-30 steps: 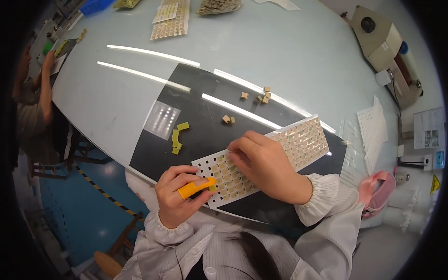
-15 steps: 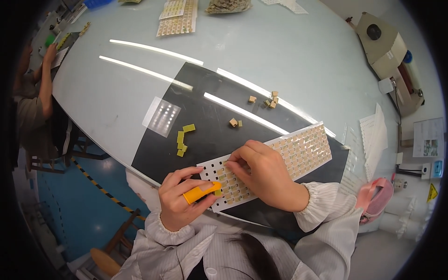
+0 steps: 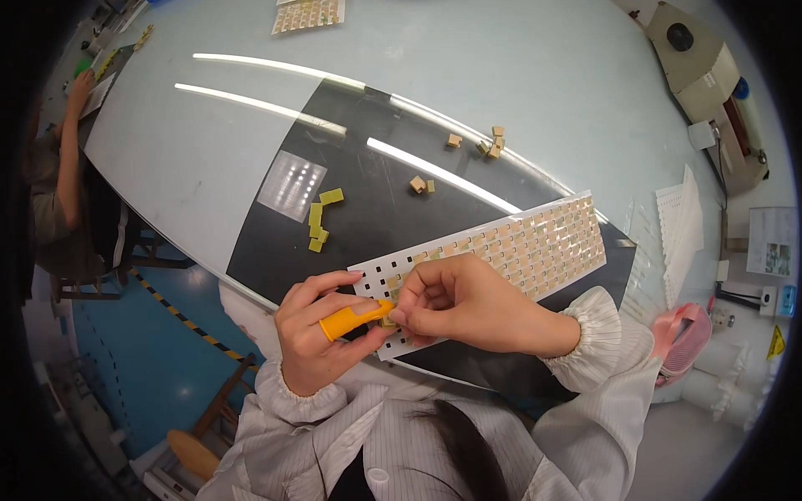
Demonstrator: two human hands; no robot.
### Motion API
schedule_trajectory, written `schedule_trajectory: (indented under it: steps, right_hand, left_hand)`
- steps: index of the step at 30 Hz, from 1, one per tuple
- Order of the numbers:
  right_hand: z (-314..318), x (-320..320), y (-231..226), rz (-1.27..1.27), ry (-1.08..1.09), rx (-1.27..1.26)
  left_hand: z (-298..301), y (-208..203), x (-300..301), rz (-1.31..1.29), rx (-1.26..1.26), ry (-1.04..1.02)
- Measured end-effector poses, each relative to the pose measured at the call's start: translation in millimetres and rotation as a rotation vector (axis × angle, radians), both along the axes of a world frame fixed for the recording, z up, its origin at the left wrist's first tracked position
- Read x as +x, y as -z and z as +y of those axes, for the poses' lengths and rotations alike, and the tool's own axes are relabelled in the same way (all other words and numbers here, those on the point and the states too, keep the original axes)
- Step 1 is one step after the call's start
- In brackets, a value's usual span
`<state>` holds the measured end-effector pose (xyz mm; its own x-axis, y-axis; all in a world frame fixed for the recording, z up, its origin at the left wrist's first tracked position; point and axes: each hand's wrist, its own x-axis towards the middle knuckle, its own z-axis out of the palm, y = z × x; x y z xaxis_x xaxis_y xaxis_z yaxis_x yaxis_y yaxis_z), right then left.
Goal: Assembling electronic components by inserting small pieces into a grid panel at a workbench.
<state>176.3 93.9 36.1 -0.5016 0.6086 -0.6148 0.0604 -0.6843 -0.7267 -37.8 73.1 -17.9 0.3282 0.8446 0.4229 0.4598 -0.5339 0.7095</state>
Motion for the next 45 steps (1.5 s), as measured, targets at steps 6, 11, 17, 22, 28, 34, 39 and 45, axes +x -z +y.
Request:
schedule_trajectory:
  steps: [6,11,17,22,28,34,39,45]
  right_hand:
    - [4.0,-0.2,-0.4,0.005,-0.023,-0.022]
    - [3.3,-0.5,-0.6,-0.011,-0.049,0.003]
    - [2.3,-1.6,-0.6,-0.014,-0.03,-0.007]
    - [2.0,-2.3,-2.7,-0.019,-0.019,-0.012]
    - [1.4,-2.7,-2.8,-0.023,-0.018,-0.006]
    - [0.9,-3.2,-2.7,-0.032,-0.017,-0.001]
    - [-2.2,-7.1,-5.5,-0.08,-0.012,0.08]
    - [-0.5,-11.3,-13.3,-0.412,-0.302,0.394]
  left_hand:
    - [-0.1,0.7,0.0,0.005,-0.009,0.001]
    - [-0.9,3.0,0.0,0.002,-0.024,-0.006]
    - [-1.3,2.3,-0.3,0.004,-0.025,-0.01]
    - [-3.0,1.9,0.3,0.011,-0.058,-0.026]
    - [-1.9,1.2,0.7,-0.007,-0.028,-0.02]
    - [-2.3,0.4,0.9,-0.008,-0.041,-0.031]
    - [-1.9,2.2,1.5,-0.006,-0.024,-0.025]
    - [-0.5,2.7,1.9,-0.002,0.009,-0.022]
